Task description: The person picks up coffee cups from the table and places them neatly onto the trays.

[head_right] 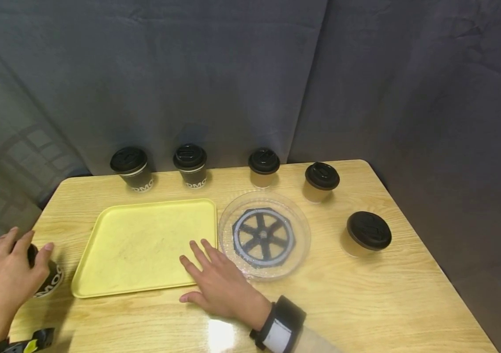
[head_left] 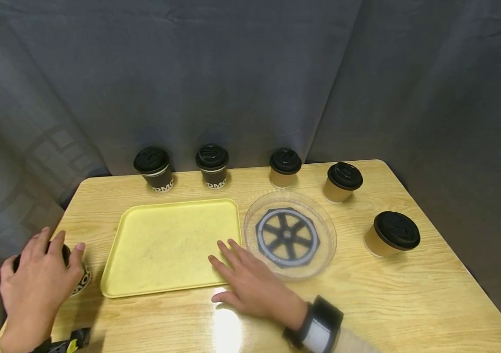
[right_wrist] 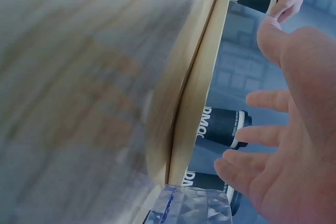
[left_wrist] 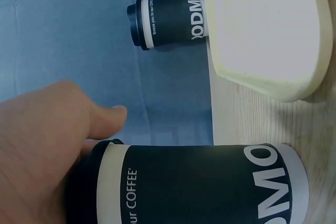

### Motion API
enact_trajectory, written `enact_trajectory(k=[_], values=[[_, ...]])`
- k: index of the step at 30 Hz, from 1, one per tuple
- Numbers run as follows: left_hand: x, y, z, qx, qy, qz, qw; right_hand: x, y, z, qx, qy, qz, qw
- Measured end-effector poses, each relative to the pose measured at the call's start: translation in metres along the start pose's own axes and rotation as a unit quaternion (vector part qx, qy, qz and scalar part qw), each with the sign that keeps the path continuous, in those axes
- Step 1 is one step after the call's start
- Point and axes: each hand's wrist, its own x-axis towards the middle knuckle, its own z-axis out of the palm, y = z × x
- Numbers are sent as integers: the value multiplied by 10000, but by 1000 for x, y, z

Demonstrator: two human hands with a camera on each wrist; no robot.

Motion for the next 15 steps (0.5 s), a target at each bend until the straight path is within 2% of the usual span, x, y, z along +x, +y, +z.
enact_trajectory(k=[8, 15], values=[[-1, -1, 2, -85, 128, 58, 9999, -2, 1, 4, 124, -169, 21, 9998], [-4, -1, 1, 25, 375, -24, 9993, -1, 2, 6, -133, -341, -152, 9992]])
